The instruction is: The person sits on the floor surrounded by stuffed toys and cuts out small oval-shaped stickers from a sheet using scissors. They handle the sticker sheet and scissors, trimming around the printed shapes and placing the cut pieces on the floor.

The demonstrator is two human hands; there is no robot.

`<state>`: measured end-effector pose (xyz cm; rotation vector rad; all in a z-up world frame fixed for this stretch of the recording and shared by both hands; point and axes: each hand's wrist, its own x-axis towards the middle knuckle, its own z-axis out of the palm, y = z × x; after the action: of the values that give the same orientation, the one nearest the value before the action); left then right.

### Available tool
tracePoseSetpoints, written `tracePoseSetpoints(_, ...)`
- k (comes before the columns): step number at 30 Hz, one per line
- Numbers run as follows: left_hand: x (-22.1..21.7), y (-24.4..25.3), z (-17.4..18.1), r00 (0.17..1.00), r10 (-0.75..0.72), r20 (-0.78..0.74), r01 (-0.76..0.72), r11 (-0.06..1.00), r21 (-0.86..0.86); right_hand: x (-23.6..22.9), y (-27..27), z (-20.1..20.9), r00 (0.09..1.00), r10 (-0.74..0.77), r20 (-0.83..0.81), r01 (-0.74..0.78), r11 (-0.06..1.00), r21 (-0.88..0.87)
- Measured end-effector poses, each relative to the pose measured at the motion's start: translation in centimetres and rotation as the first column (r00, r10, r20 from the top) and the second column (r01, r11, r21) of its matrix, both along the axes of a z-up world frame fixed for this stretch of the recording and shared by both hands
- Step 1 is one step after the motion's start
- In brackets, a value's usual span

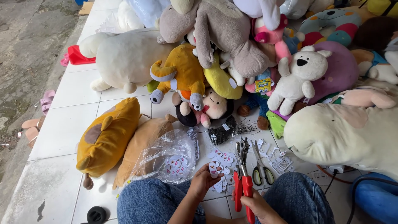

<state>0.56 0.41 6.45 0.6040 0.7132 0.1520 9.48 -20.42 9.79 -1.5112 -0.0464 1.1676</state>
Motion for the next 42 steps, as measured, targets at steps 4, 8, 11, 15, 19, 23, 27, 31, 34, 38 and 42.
tracePoseSetpoints(4,0.1,1.1,-1.6,0.994,0.006,0.106,-0.004,1.000,-0.016,0.3,-0.4,-2.6,0.995,0.008,0.099,-0.004,0.999,-0.036)
tracePoseSetpoints(8,-0.1,1.3,-0.5,0.993,-0.032,0.109,0.026,0.998,0.058,0.5,-0.5,-3.5,0.984,0.045,0.170,-0.024,0.992,-0.121)
tracePoseSetpoints(11,0.1,1.6,-0.8,0.997,0.014,0.081,-0.016,1.000,0.016,0.6,-0.7,-4.5,0.967,0.107,0.231,-0.076,0.988,-0.137)
tracePoseSetpoints(15,1.2,1.8,-6.3,0.992,0.088,0.090,-0.091,0.995,0.030,0.4,-0.5,-4.2,0.972,0.083,0.220,-0.045,0.984,-0.173)
tracePoseSetpoints(19,0.5,2.5,-5.3,0.986,0.157,0.058,-0.166,0.963,0.211,-0.5,0.8,0.0,0.927,0.275,0.256,-0.139,0.884,-0.447)
tracePoseSetpoints(23,0.9,2.6,-5.9,0.943,0.332,-0.031,-0.318,0.924,0.212,-0.2,0.6,-1.3,0.933,0.318,0.170,-0.221,0.877,-0.428)
tracePoseSetpoints(27,0.9,2.6,-4.7,0.917,0.397,-0.021,-0.388,0.904,0.178,0.2,-0.2,-3.4,0.954,0.293,0.070,-0.265,0.927,-0.267)
tracePoseSetpoints(31,1.0,2.9,-4.2,0.933,0.355,0.055,-0.352,0.877,0.326,0.2,-0.1,-3.3,0.954,0.297,0.051,-0.280,0.937,-0.210)
tracePoseSetpoints(34,1.4,2.8,-3.5,0.910,0.415,-0.025,-0.391,0.876,0.283,0.3,-0.1,-3.0,0.958,0.288,-0.004,-0.279,0.926,-0.255)
tracePoseSetpoints(38,1.4,2.6,-2.7,0.893,0.449,-0.024,-0.414,0.842,0.346,0.1,0.0,-2.7,0.963,0.265,-0.060,-0.271,0.944,-0.188)
tracePoseSetpoints(42,1.5,2.4,-2.5,0.891,0.453,-0.024,-0.407,0.822,0.399,0.0,0.1,-2.5,0.968,0.230,-0.095,-0.246,0.946,-0.213)
